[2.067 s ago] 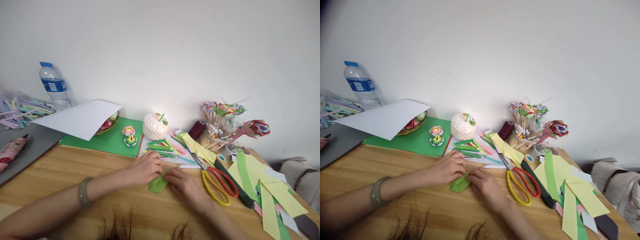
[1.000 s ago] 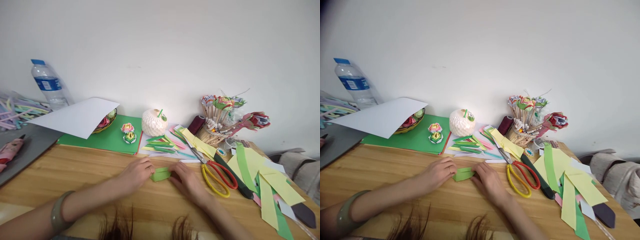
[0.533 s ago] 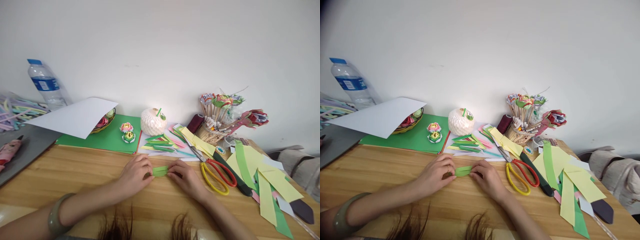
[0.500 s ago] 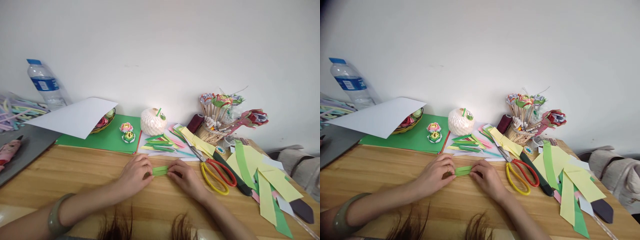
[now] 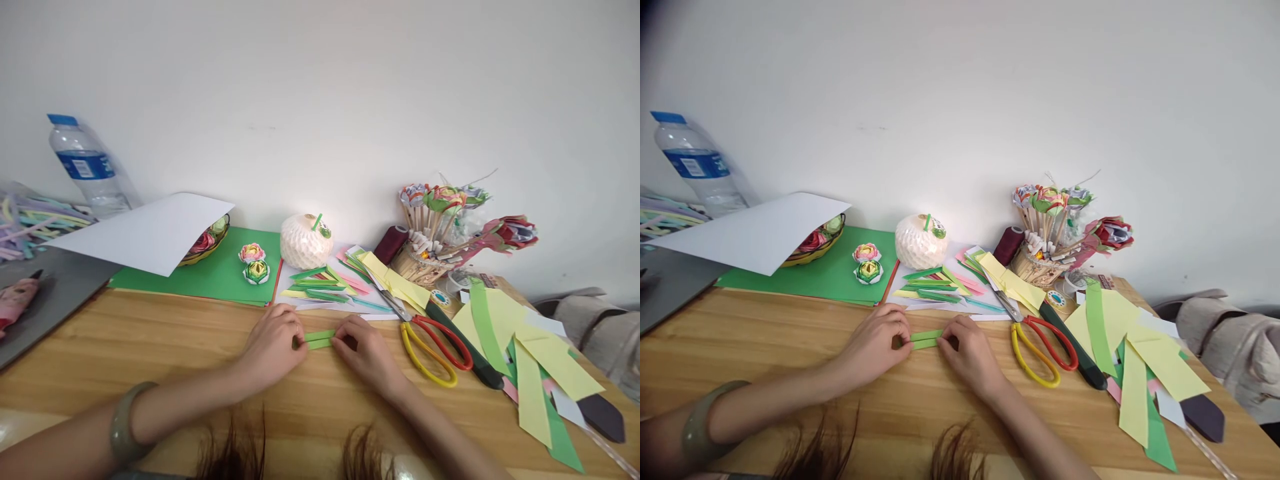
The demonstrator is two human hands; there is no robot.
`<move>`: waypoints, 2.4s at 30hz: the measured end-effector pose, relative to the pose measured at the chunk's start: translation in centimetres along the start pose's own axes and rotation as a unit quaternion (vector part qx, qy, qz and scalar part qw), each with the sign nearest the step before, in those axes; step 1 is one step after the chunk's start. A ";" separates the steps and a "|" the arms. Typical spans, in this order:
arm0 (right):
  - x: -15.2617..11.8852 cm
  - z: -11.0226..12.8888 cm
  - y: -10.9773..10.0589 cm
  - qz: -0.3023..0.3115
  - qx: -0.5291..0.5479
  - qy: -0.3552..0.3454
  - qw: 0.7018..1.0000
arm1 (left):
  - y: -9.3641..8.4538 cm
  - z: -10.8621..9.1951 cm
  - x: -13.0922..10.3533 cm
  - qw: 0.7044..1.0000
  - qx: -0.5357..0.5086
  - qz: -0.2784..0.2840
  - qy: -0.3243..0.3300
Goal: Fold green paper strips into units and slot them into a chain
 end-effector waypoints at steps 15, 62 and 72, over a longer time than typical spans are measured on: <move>0.2 0.0 0.2 0.001 -0.017 0.009 1.000 | 0.1 0.4 -0.1 0.999 0.032 0.001 -0.005; 1.5 1.5 0.6 0.102 -0.252 -0.123 0.954 | -0.7 -0.1 0.6 0.997 0.046 -0.033 0.059; 1.7 0.8 0.3 0.088 -0.231 -0.054 0.967 | -0.5 0.6 0.4 0.996 0.083 -0.004 0.018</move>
Point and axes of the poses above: each hand's wrist, its own x-axis towards the middle knuckle, its own y-axis out of the palm, z = x × y, the point moved 7 cm from there along x, towards the middle knuckle, and after that the axes turned 2 degrees about z, right-handed, at the moved point
